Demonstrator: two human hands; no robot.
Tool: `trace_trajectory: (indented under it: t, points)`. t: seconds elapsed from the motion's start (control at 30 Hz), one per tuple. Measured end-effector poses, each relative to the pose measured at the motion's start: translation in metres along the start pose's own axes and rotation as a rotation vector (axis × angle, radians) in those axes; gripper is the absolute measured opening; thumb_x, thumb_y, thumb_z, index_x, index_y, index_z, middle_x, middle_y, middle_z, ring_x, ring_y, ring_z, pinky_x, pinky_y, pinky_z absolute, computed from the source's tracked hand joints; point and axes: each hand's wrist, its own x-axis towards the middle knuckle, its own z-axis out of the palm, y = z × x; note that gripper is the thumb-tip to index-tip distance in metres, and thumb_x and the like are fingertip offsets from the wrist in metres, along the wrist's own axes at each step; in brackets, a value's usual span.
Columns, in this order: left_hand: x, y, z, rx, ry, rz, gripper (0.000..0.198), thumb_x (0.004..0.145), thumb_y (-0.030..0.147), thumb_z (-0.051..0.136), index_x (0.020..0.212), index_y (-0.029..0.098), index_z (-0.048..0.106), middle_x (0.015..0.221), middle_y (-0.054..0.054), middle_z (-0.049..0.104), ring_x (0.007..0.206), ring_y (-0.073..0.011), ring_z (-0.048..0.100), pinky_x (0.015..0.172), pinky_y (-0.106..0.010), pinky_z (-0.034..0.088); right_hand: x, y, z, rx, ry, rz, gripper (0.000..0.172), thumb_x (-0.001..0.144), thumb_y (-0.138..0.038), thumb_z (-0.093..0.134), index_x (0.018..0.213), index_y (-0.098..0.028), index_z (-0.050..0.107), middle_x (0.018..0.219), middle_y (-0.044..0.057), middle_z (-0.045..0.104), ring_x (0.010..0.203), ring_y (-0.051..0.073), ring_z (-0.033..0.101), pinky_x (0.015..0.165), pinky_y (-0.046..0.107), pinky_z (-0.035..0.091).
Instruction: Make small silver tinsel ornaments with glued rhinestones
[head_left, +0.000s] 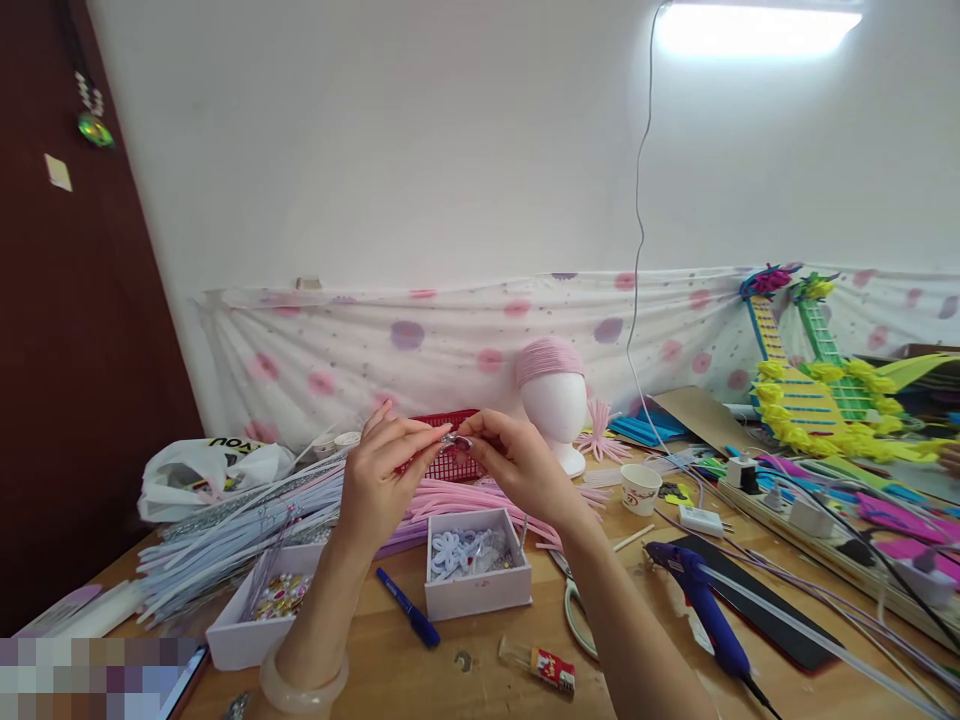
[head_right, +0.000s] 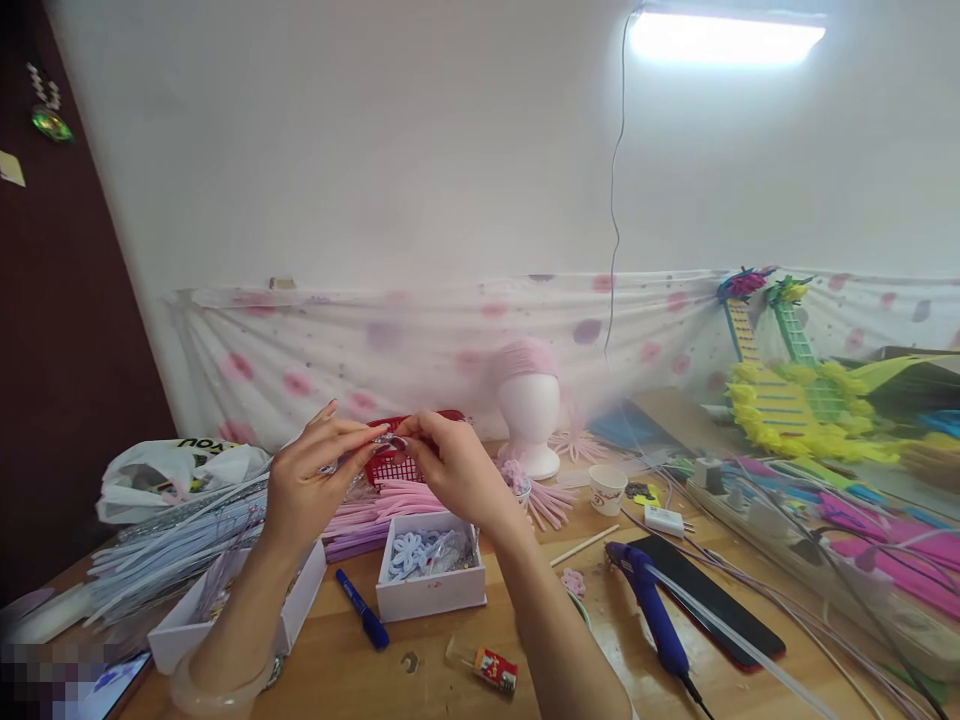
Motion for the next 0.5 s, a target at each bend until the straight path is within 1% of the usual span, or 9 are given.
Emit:
trace_trajectory:
  t: [0.13, 0.23, 0.33, 0.5]
  points:
    - [0.0007, 0.0034, 0.0016, -0.023, 0.023, -0.018, 0.020, 0.087, 0.009, 0.067, 0.100, 0.020, 0.078, 0.083, -0.001, 0.074, 0.074, -0.0116, 0.069, 0.114, -0.050, 0.043, -0.0003, -0.0015, -0.0003, -0.017, 0.027, -0.006, 0.009, 0.092, -0.019, 0.052, 0.088, -0.018, 0.061, 0.067, -0.004, 0.056, 0.059, 0.011, 0.045, 0.056, 0.023, 0.035]
    - [0.0012, 0.0031, 0.0013, -0.115, -0.012, -0.069, 0.023, 0.088, 0.010, 0.067, 0.104, 0.022, 0.078, 0.085, -0.001, 0.074, 0.076, -0.0119, 0.069, 0.112, -0.047, 0.046, 0.0000, -0.0012, -0.0015, -0.019, 0.045, 0.000, 0.010, 0.091, -0.018, 0.053, 0.088, -0.017, 0.062, 0.067, -0.004, 0.056, 0.059, 0.011, 0.047, 0.056, 0.023, 0.037]
    - [0.0008, 0.0003, 0.0004, -0.173, -0.054, -0.086, 0.026, 0.090, 0.010, 0.064, 0.107, 0.023, 0.078, 0.088, -0.001, 0.074, 0.078, -0.0120, 0.070, 0.112, -0.045, 0.047, 0.0001, -0.0007, -0.0022, -0.016, 0.047, 0.008, 0.012, 0.091, -0.017, 0.051, 0.088, -0.017, 0.063, 0.069, -0.002, 0.060, 0.059, 0.011, 0.049, 0.057, 0.023, 0.039]
    - [0.0005, -0.0014, 0.0013, -0.129, -0.051, -0.057, 0.027, 0.093, 0.009, 0.059, 0.107, 0.022, 0.077, 0.089, -0.002, 0.074, 0.080, -0.0119, 0.069, 0.114, -0.048, 0.044, 0.0004, 0.0008, -0.0008, 0.023, 0.048, 0.022, 0.012, 0.090, -0.019, 0.052, 0.089, -0.018, 0.064, 0.073, 0.000, 0.066, 0.063, 0.012, 0.056, 0.059, 0.024, 0.043]
